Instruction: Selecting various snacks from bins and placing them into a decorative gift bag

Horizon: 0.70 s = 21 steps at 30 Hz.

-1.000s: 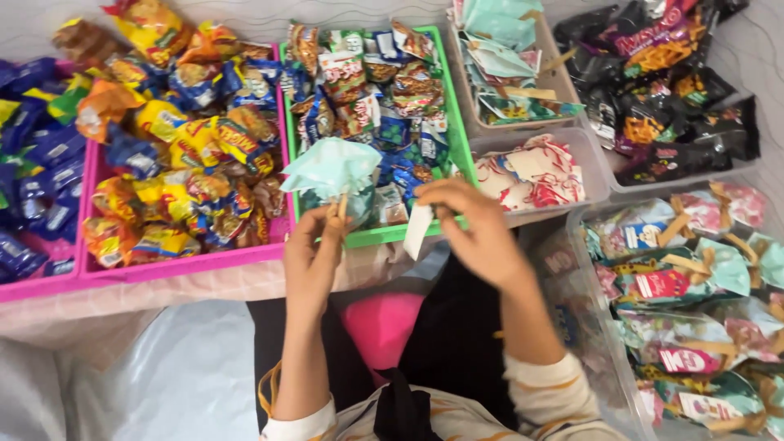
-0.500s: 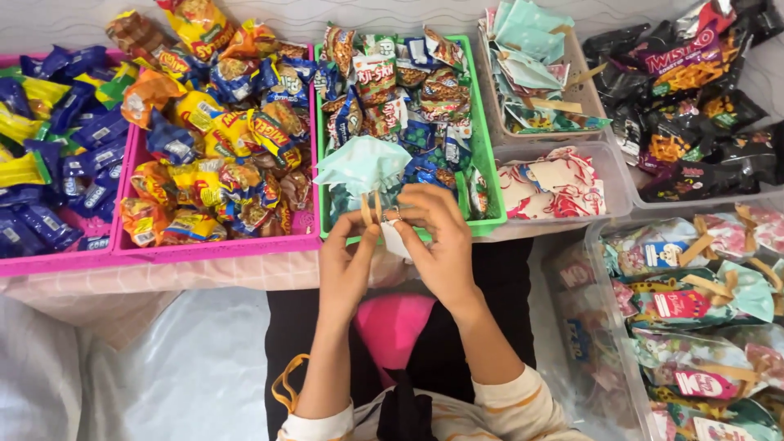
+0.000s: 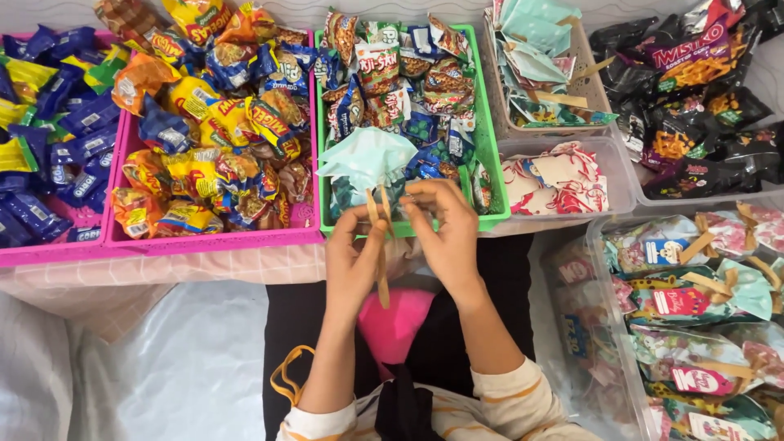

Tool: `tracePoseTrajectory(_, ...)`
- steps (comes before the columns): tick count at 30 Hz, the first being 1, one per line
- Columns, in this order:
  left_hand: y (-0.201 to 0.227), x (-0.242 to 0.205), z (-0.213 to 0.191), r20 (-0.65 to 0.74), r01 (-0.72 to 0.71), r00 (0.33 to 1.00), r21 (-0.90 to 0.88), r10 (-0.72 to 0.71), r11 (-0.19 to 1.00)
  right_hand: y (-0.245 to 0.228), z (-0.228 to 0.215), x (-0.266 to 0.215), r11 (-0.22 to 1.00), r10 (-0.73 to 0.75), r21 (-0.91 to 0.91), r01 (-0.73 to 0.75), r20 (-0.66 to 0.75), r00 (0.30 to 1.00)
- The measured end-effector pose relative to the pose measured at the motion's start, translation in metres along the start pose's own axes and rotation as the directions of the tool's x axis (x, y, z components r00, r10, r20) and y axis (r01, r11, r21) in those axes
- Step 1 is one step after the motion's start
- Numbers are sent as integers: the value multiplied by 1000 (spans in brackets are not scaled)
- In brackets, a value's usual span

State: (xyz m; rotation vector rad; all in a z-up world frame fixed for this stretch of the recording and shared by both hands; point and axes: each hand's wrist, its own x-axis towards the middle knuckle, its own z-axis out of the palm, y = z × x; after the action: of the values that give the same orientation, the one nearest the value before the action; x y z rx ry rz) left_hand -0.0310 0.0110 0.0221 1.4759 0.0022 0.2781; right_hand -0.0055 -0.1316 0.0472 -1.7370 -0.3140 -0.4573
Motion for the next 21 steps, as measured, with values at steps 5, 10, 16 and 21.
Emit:
tracePoseTrajectory(5,4,-1,0,14,21,1000,0,-21,1000,-13,8,-4,968,134,207,-145,66,989)
tracePoseTrajectory(10,13,-1,-3,-5,6,1000,20,-6,1000,-22,11,-8,963,38,262,-59,84,996)
tracePoseTrajectory(16,18,-3,0,-21,12,1000,-7,-13,1000,-29,3,-15,977,-92,199,75,79,993)
tracePoseTrajectory(21,22,-4,4,-16,8,1000,-7,-8,1000,-36,-4,-16,975,-222,66,214,137,965)
